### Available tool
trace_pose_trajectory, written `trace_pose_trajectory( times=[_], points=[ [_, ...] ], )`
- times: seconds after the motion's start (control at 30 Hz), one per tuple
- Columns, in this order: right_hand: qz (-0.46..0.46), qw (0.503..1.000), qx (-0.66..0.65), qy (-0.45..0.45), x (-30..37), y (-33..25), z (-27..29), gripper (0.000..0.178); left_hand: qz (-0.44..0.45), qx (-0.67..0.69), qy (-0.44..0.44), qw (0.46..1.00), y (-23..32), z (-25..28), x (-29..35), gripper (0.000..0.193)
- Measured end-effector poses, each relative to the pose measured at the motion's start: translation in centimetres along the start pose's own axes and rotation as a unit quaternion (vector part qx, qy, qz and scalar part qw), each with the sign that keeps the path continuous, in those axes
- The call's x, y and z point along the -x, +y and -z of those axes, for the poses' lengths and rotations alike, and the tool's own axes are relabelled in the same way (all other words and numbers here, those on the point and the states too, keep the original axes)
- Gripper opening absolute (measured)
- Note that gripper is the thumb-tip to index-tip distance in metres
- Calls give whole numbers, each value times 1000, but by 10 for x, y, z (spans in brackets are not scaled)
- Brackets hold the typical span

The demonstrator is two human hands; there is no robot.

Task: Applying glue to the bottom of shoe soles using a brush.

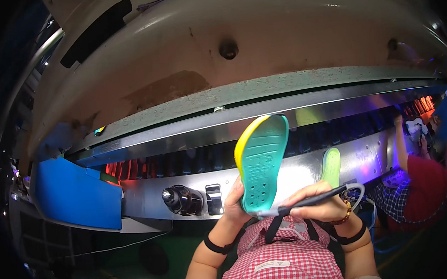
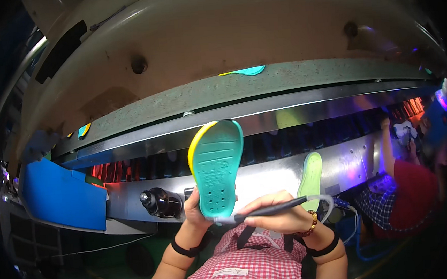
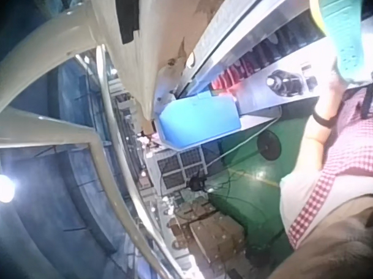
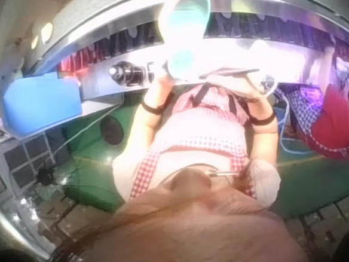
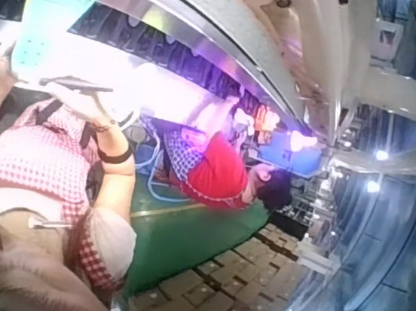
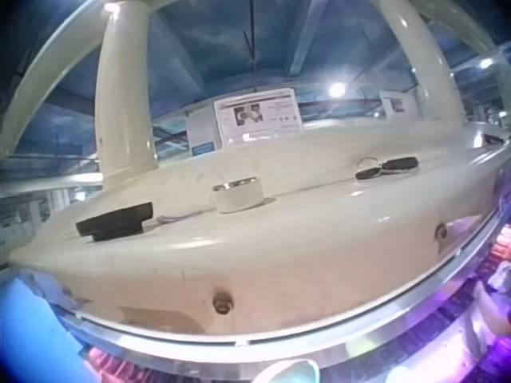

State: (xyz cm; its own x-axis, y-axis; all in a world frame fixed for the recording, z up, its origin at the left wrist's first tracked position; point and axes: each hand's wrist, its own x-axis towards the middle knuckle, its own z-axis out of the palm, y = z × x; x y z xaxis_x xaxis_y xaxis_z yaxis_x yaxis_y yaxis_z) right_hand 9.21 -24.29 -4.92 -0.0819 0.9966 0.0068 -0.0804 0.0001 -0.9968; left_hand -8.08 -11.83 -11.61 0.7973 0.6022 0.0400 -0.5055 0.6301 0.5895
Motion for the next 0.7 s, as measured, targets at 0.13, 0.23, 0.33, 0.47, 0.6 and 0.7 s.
trace_pose_trajectory(
  times=[0.13,0.23,0.33,0.47,0.6,0.7],
  points=[
    [182,963,194,-45,-14,-4,-1,19,55,-17,-58,997,20,-5,-11,49],
    [174,963,159,-128,-15,-13,8,20,204,-35,-58,977,33,-10,-14,41],
    [187,957,208,-75,-14,-13,13,22,276,-133,-17,952,41,-22,-17,40],
    [165,944,206,-196,-18,-13,14,23,319,-239,-48,916,45,-31,-26,37],
    [179,945,218,-167,-10,-17,23,25,367,-248,-72,894,54,-20,-23,34],
    [155,946,227,-171,-6,-14,25,24,370,-254,-75,891,56,-25,-24,35]
  ],
)
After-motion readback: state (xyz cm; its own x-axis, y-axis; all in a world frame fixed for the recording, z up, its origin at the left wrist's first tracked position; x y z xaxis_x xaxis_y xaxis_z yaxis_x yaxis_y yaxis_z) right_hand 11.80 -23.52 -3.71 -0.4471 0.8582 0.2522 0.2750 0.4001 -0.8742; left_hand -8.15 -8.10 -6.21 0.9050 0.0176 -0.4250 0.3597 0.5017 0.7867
